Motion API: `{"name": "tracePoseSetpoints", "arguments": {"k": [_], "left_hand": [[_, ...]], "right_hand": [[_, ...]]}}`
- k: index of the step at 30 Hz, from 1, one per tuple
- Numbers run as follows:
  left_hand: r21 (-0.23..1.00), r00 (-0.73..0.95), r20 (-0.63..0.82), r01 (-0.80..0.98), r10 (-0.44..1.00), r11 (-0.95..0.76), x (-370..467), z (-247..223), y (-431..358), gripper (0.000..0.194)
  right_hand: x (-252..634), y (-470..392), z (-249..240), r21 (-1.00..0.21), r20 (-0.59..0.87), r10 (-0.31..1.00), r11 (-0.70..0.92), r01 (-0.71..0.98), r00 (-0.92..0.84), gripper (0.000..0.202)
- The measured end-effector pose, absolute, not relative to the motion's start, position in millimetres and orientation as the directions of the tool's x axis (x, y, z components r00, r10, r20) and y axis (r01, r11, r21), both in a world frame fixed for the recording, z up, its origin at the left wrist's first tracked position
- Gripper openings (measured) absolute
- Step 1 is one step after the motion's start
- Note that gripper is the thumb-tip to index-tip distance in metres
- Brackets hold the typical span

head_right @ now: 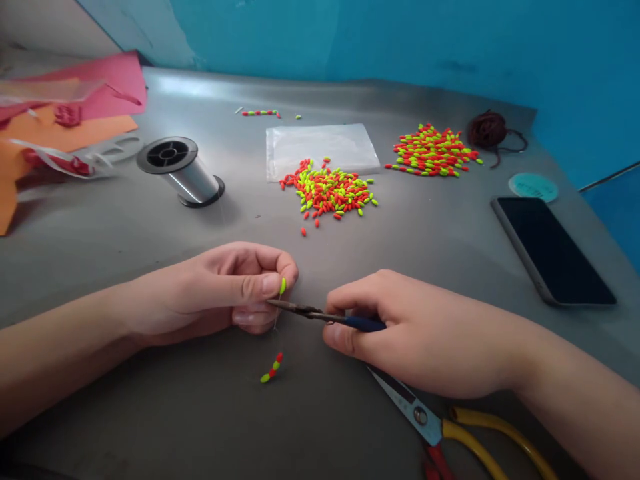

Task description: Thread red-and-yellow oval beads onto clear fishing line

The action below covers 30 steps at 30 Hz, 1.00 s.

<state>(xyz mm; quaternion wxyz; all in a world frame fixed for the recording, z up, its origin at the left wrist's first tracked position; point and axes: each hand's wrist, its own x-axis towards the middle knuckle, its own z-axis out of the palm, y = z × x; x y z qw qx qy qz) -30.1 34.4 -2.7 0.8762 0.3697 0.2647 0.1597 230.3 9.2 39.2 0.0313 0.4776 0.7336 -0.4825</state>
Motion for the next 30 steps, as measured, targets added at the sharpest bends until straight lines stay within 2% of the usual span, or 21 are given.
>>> {"name": "tracePoseSetpoints", "arguments": {"k": [4, 10, 22, 30], "left_hand": [[0.728, 0.815, -0.344, -0.083, 0.467, 0.681, -31.1, -3.2, 34.6, 0.023], [0.724, 0.808, -0.358, -0.076, 0.468, 0.686, -32.1, -3.0, 34.7, 0.019], [0.689, 0.792, -0.351, -0.144, 0.501, 0.710, -30.0, -2.8, 35.0, 0.013], [0.684, 0.770, -0.378, -0.142, 0.514, 0.715, -28.9, -1.0, 34.4, 0.015]], "right_hand": [[229.7, 8.9, 38.8, -0.685, -0.510, 0.683, 0.045, 0.727, -0.523, 0.046], [230.7, 10.5, 37.5, -0.667, -0.515, 0.663, 0.088, 0.740, -0.543, 0.050], [231.1, 10.1, 41.6, -0.667, -0.504, 0.641, 0.137, 0.732, -0.579, 0.039], [227.6, 12.0, 41.9, -0.682, -0.520, 0.650, 0.075, 0.728, -0.554, 0.033]]}}
